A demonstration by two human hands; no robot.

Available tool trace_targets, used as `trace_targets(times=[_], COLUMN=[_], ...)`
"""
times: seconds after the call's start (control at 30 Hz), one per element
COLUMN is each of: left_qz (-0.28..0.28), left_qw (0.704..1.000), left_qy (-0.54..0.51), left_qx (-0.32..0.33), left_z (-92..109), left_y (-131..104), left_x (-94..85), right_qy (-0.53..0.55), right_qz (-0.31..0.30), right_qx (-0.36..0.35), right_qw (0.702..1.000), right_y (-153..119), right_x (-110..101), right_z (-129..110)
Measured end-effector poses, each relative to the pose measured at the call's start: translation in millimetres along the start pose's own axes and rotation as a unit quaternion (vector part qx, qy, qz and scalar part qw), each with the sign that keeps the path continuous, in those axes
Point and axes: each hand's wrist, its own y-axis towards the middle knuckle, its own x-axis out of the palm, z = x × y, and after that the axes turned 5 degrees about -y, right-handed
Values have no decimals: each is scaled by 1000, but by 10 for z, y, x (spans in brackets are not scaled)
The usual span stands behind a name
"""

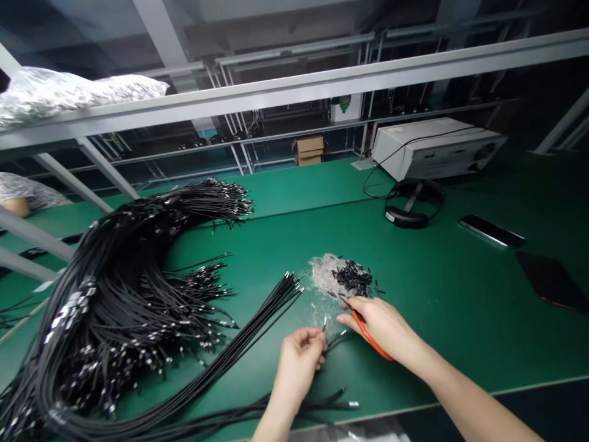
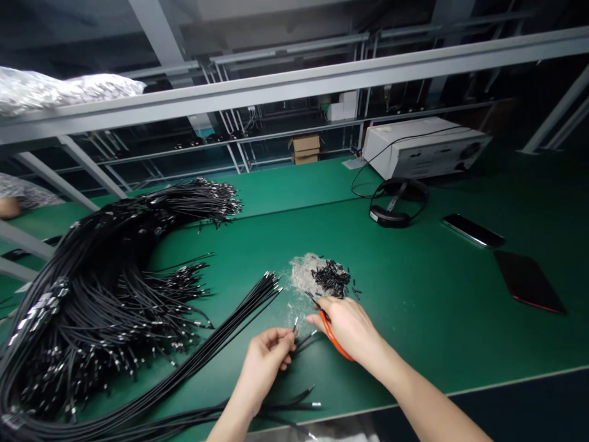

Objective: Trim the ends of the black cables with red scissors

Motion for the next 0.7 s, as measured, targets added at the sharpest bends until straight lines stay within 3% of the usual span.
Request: trace_targets(times=[0.1,0.23,0.4,0.6,0.7], left_qz=[-12,-28,13,62,72], left_qw=[1000,999,999,989,987], left_qy=[-5,-16,-20,35,34], left_qx=[-2,-6,39,132,137], left_z=[82,115,60,59,35], left_y=[-85,-152,-160,-206,-204], left_x=[-17,-43,-46,17,40], right_qy=[185,403,512,491,469], right_qz=[-9,-116,-48,-8,-3], right_qx=[69,127,187,194,211], right_qw=[980,899,837,849,857], right_y=[-28,-110,-165,-170,-174], right_x=[33,113,218,363,440], right_z=[-122,-316,-470,-532,-517])
